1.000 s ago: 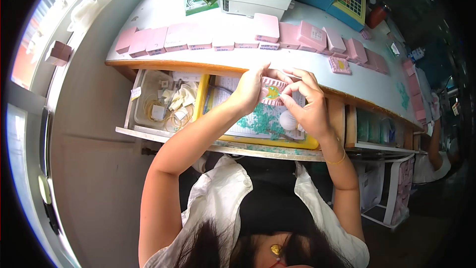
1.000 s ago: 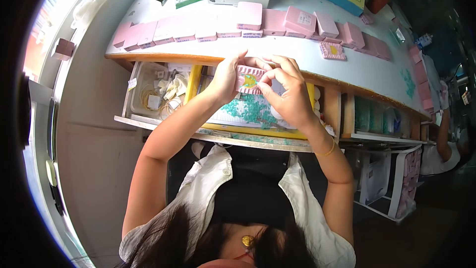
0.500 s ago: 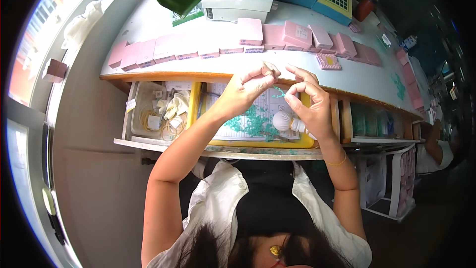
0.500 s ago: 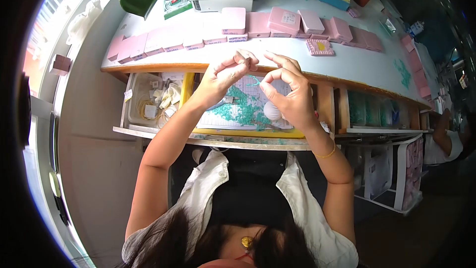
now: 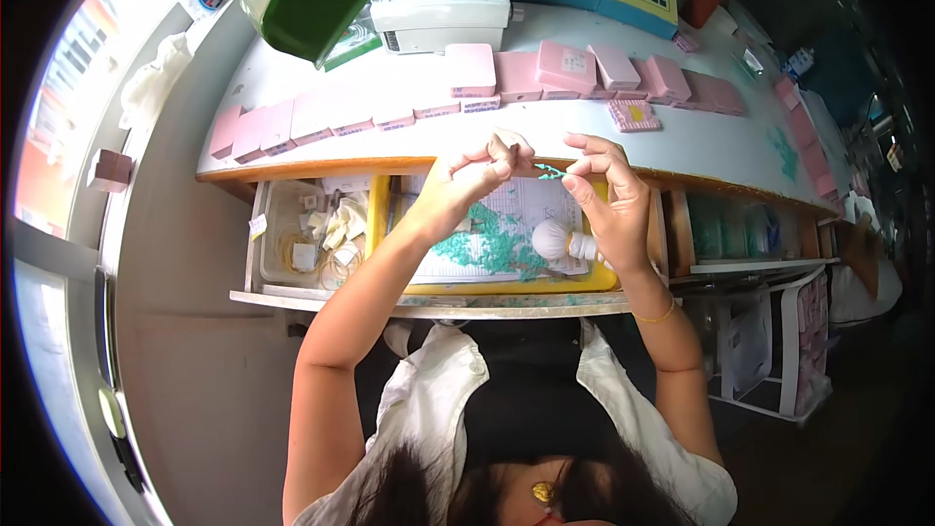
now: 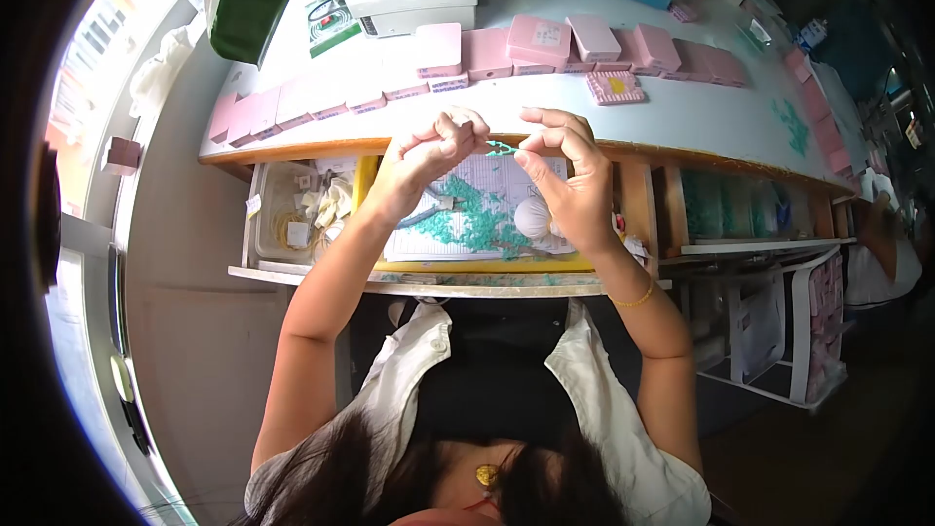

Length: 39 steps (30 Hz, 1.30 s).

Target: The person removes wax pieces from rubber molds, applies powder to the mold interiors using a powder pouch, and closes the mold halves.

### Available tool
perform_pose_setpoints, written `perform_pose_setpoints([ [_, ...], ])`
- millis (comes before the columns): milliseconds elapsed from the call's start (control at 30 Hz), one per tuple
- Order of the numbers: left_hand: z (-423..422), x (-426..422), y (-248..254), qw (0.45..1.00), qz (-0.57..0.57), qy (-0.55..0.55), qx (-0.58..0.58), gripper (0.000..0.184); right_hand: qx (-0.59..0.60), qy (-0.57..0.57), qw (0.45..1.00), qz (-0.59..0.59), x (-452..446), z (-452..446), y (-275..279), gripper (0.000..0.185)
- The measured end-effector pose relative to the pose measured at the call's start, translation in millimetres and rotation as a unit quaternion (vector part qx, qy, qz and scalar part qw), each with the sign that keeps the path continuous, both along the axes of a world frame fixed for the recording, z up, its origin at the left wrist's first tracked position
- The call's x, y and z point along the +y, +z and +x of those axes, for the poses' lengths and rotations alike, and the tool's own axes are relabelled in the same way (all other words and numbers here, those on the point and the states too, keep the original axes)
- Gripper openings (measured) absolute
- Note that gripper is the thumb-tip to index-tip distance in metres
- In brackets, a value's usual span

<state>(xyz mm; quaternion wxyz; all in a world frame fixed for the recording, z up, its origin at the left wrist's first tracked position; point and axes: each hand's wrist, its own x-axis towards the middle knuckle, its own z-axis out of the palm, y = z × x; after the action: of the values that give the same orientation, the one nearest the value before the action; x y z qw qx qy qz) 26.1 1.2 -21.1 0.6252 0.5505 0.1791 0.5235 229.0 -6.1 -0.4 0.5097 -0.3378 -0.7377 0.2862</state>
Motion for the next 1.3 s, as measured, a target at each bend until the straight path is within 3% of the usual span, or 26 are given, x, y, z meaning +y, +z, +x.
perform_pose_setpoints([
  [100, 6, -4, -2, 0.983, 0.078, -0.004, 0.166, 0.01, 0.041, 0.002, 0.999, -0.003, 2, 3, -2, 0.008],
  [167, 11, -8, 4, 0.884, 0.227, 0.026, 0.409, 0.011, 0.053, 0.006, 0.999, 0.0, 4, 4, -4, 0.008],
  [233, 20, -11, -15, 0.768, 0.351, 0.081, 0.529, 0.025, 0.059, 0.009, 0.998, 0.003, 5, 7, -8, 0.008],
  [267, 21, -11, -22, 0.734, 0.375, 0.075, 0.562, 0.041, 0.054, 0.006, 0.998, -0.016, 3, 9, -5, 0.007],
  [333, 25, -15, -3, 0.748, 0.398, 0.101, 0.521, 0.049, 0.028, 0.004, 0.999, 0.02, 2, 16, -3, 0.008],
  [367, 28, -20, 14, 0.734, 0.407, 0.159, 0.52, 0.054, 0.059, 0.002, 0.998, -0.021, -1, 21, -1, 0.009],
  [400, 28, -20, 15, 0.717, 0.438, 0.255, 0.478, 0.054, 0.054, -0.014, 0.998, 0.008, 0, 29, 2, 0.01],
  [433, 24, -15, 9, 0.664, 0.462, 0.346, 0.476, 0.054, 0.016, -0.049, 0.997, 0.052, 6, 42, -3, 0.012],
  [500, 21, 4, 7, 0.631, 0.404, 0.303, 0.589, 0.055, 0.026, -0.094, 0.994, 0.044, 11, 68, -4, 0.011],
  [533, 15, 9, 5, 0.662, 0.383, 0.246, 0.595, 0.056, 0.003, -0.13, 0.988, 0.085, 16, 83, -3, 0.01],
  [567, 9, 9, 10, 0.652, 0.387, 0.217, 0.615, 0.052, 0.001, -0.165, 0.983, 0.074, 22, 102, -5, 0.012],
  [633, 3, 10, 20, 0.811, 0.248, 0.232, 0.477, 0.035, 0.039, -0.246, 0.966, 0.069, 37, 141, -20, 0.01],
  [700, -10, 9, 32, 0.755, 0.221, 0.287, 0.546, 0.029, 0.05, -0.325, 0.941, 0.077, 52, 191, -37, 0.007],
  [767, -23, 12, 36, 0.662, 0.335, 0.311, 0.594, 0.025, 0.125, -0.358, 0.924, 0.054, 58, 232, -44, 0.008],
  [800, -26, 14, 34, 0.689, 0.308, 0.319, 0.573, 0.019, 0.153, -0.378, 0.912, 0.052, 59, 247, -39, 0.008],
  [867, -27, 13, 37, 0.803, 0.181, 0.318, 0.47, 0.016, 0.17, -0.418, 0.889, 0.072, 69, 281, -29, 0.012],
  [900, -27, 16, 34, 0.897, 0.113, 0.28, 0.322, 0.016, 0.156, -0.432, 0.886, 0.064, 70, 292, -18, 0.013],
  [967, -27, 23, 36, 0.979, -0.016, 0.191, 0.075, 0.024, 0.168, -0.422, 0.891, 0.027, 76, 316, -9, 0.013],
  [1000, -35, 27, 32, 0.99, -0.076, 0.114, -0.034, 0.029, 0.193, -0.414, 0.89, 0.001, 71, 319, -1, 0.013],
  [1067, -39, 26, 22, 0.953, -0.194, 0.005, -0.234, 0.034, 0.165, -0.402, 0.9, -0.038, 56, 325, 5, 0.015],
  [1100, -32, 32, 20, 0.939, -0.14, -0.16, -0.272, 0.042, 0.088, -0.316, 0.938, -0.115, 48, 332, 5, 0.015],
  [1167, -31, 33, 13, 0.932, -0.123, -0.205, -0.273, 0.043, -0.02, -0.169, 0.95, -0.263, 34, 340, 4, 0.017],
  [1300, -26, 31, 5, 0.902, -0.175, -0.195, -0.342, 0.04, -0.104, -0.17, 0.931, -0.306, 18, 352, -15, 0.017],
])
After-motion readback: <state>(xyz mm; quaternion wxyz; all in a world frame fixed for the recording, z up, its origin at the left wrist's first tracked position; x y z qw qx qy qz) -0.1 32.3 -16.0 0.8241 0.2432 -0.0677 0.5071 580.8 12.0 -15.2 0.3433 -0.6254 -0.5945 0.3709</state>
